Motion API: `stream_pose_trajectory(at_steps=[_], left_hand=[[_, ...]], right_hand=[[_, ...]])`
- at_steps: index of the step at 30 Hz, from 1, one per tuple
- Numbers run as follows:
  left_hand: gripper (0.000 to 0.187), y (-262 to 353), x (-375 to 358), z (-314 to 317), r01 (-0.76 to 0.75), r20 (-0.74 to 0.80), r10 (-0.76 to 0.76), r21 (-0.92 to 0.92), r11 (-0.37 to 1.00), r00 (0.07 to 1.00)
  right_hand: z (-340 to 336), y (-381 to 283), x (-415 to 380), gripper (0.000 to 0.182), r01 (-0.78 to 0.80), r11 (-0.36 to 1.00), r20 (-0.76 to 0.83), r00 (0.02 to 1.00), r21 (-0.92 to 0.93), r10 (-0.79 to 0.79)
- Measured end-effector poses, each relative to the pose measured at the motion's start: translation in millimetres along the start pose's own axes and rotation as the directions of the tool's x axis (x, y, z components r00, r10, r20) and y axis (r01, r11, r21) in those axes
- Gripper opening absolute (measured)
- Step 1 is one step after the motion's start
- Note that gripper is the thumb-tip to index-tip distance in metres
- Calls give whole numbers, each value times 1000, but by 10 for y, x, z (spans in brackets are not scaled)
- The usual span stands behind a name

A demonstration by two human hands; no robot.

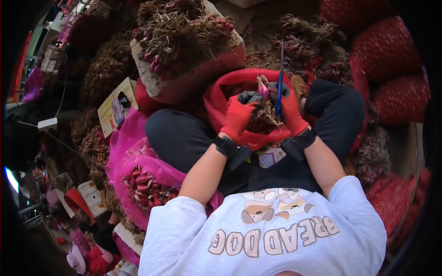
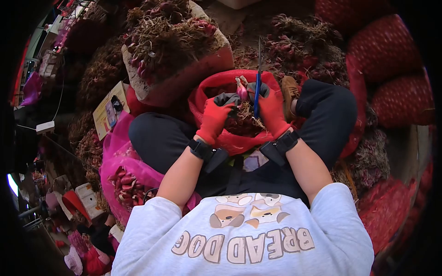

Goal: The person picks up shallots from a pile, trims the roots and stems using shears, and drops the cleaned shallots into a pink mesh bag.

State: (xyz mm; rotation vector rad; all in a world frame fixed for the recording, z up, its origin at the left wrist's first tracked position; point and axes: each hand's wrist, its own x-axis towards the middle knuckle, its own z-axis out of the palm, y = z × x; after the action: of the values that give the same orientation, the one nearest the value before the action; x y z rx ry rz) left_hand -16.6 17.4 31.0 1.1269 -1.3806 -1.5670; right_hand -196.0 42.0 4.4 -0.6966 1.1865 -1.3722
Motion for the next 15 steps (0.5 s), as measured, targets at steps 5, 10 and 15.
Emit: stream_pose_trajectory(at_steps=[5, 10, 15], left_hand=[[8, -49, 7, -22, 34, -27, -33, 36, 999, 999], [11, 11, -3, 22, 29, 6, -31, 205, 978, 1000], [12, -44, 72, 3, 60, -72, -64, -53, 997, 995]], right_hand=[[153, -60, -80, 25, 144, 973, -21, 989, -181, -150], [-39, -39, 10, 27, 307, 910, 188, 947, -278, -262], [-44, -236, -56, 30, 108, 994, 270, 957, 19, -109]])
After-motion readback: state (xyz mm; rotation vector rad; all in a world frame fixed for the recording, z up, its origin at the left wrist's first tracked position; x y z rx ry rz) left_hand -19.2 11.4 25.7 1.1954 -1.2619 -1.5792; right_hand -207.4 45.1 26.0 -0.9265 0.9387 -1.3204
